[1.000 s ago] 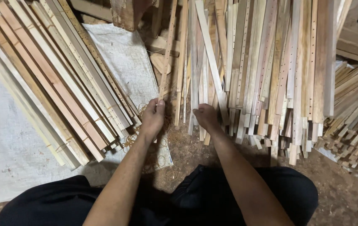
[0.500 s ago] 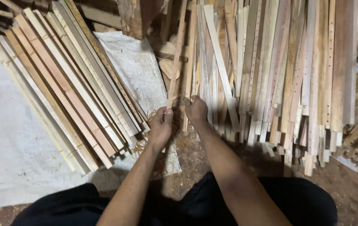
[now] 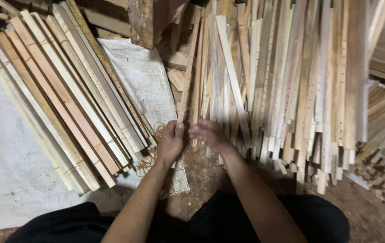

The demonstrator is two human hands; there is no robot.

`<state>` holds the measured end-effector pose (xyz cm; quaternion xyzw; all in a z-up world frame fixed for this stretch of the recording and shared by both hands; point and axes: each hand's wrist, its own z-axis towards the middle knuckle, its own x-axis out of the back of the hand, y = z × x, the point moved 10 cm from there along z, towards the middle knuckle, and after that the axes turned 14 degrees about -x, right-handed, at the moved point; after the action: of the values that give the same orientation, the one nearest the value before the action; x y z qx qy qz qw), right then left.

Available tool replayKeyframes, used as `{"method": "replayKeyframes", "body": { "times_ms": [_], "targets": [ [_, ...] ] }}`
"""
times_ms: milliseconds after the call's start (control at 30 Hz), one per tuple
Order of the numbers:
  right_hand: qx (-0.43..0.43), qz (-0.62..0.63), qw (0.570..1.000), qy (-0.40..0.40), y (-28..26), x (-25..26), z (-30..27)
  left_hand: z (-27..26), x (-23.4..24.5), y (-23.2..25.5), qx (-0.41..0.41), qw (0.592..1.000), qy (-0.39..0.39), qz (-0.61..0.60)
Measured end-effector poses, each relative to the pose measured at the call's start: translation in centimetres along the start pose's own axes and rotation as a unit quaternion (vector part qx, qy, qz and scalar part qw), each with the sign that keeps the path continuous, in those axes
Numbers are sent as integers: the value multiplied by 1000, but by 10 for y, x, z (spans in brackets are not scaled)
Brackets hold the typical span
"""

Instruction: Bundling pairs of wooden slats together using rubber bands

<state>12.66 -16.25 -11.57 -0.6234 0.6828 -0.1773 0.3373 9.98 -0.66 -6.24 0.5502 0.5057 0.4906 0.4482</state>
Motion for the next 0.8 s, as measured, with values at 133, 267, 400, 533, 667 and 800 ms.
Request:
{"method": "replayKeyframes", "body": {
  "times_ms": [133,267,400,533,667,800],
  "targets": [
    [-8,-17,998,-59,37,-15,-34,1,0,4,3,1000,-9,13],
    [14,-80,993,-90,54,-34,-87,-4,-3,-12,-25,998,-10,-64],
    [14,-128,986,-108,59,-44,-121,-26,-15,32,-56,981,-20,-183],
    [46,-193,978,-64,13,-30,-131,-43,-14,65,-101,970,-32,-218],
    [170,-69,982,44,-61,-5,-127,-59,-11,91,-154,952,-51,-258],
    [218,-37,974,57,-99,-25,-140,-73,-22,93,-163,941,-75,-285]
  ]
}}
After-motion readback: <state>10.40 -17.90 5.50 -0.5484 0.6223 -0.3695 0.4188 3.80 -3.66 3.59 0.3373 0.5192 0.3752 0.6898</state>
